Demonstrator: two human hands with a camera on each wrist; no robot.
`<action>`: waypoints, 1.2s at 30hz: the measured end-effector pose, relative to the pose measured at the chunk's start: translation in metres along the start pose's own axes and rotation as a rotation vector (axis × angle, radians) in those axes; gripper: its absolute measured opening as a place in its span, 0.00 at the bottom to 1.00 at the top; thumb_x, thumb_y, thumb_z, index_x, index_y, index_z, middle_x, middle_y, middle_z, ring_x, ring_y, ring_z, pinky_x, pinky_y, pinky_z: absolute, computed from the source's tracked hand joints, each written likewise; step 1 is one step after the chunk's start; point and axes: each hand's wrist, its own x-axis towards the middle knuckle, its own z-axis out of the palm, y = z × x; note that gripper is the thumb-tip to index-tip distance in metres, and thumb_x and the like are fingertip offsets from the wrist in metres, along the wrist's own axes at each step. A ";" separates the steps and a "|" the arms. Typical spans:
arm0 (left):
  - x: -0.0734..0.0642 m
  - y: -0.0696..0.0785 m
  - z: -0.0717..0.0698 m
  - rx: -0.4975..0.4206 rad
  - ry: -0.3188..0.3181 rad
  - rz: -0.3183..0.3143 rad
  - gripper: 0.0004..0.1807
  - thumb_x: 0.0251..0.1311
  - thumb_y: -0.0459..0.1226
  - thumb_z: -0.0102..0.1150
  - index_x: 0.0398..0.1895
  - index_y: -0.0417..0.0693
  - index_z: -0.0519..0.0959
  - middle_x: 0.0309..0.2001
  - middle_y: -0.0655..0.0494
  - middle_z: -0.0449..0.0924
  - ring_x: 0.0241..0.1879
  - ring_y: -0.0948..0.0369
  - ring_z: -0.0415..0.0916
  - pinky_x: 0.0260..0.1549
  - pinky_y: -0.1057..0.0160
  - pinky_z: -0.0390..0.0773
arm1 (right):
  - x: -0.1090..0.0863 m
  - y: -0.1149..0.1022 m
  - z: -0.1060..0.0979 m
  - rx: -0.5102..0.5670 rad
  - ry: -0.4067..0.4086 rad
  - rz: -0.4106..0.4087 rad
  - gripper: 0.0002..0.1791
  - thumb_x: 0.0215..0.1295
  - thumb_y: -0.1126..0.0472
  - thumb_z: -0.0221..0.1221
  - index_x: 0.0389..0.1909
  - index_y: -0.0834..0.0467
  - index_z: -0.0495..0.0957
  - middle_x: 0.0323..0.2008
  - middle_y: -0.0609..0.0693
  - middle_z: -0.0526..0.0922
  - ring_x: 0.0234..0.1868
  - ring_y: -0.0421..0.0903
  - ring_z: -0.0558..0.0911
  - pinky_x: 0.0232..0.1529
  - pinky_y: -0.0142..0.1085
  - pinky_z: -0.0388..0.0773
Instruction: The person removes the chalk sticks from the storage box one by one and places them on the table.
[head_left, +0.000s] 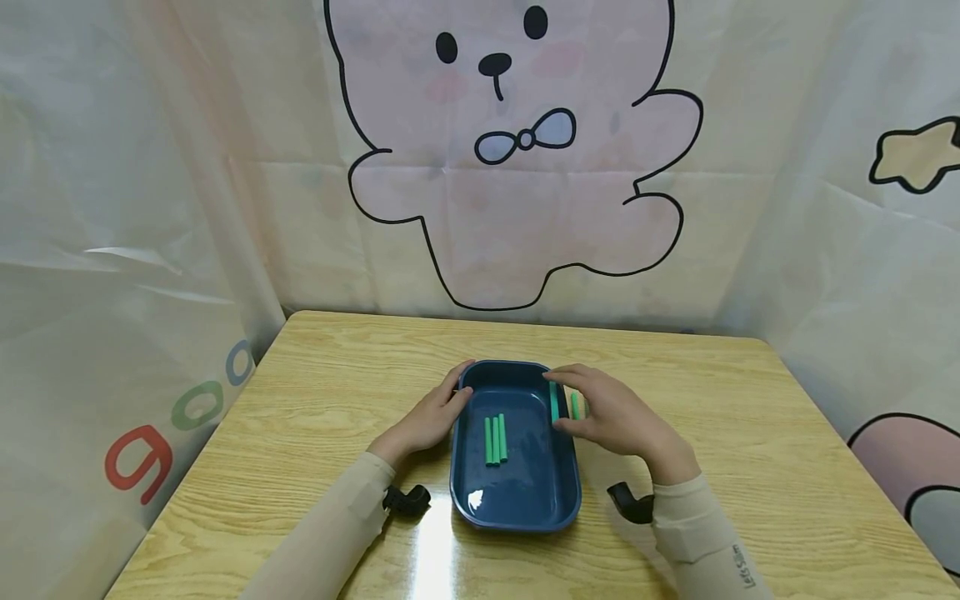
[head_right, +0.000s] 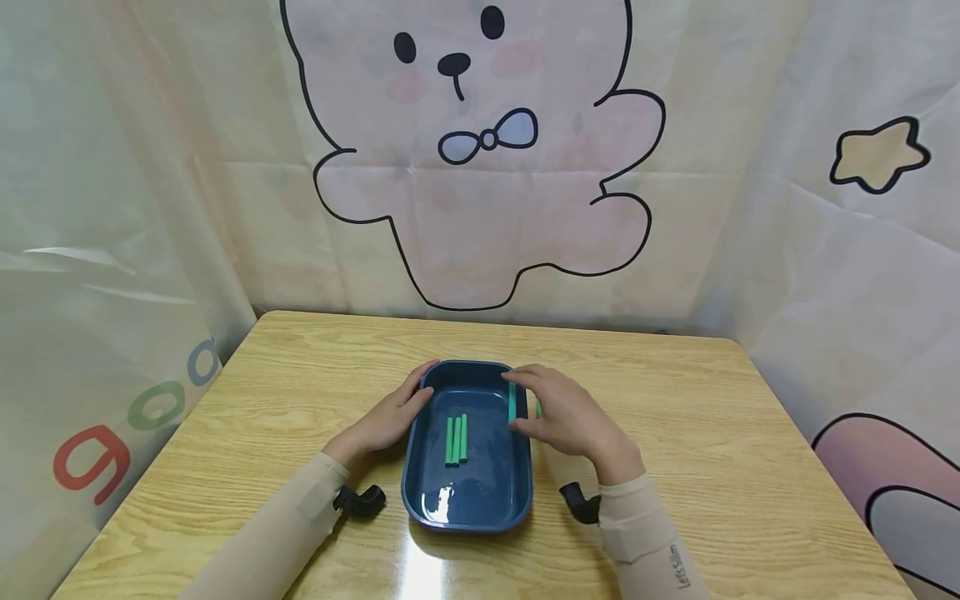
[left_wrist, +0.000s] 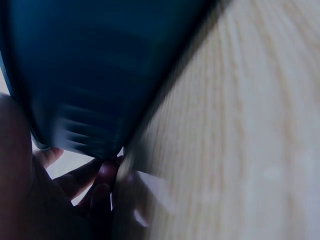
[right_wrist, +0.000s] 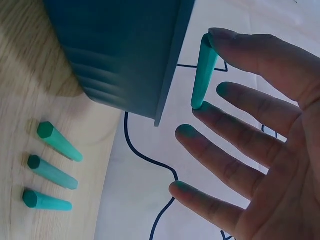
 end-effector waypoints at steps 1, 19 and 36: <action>0.000 0.000 0.000 0.001 -0.001 -0.001 0.29 0.85 0.49 0.35 0.84 0.68 0.48 0.80 0.50 0.60 0.78 0.49 0.60 0.75 0.41 0.61 | 0.000 0.001 -0.001 0.006 0.002 -0.001 0.38 0.64 0.55 0.73 0.73 0.57 0.72 0.69 0.57 0.76 0.68 0.60 0.77 0.63 0.58 0.77; -0.001 0.002 -0.001 -0.020 0.004 -0.005 0.29 0.85 0.48 0.36 0.84 0.69 0.50 0.80 0.52 0.59 0.78 0.50 0.60 0.76 0.40 0.61 | -0.005 0.012 -0.008 0.028 0.018 0.043 0.38 0.63 0.56 0.73 0.73 0.55 0.72 0.70 0.57 0.75 0.70 0.61 0.75 0.64 0.60 0.75; -0.001 0.002 -0.001 -0.031 -0.002 0.002 0.29 0.85 0.48 0.36 0.84 0.66 0.49 0.81 0.50 0.59 0.78 0.48 0.60 0.75 0.39 0.60 | -0.010 0.025 -0.009 0.028 0.024 0.067 0.36 0.65 0.57 0.72 0.73 0.56 0.72 0.70 0.59 0.75 0.67 0.63 0.77 0.62 0.61 0.76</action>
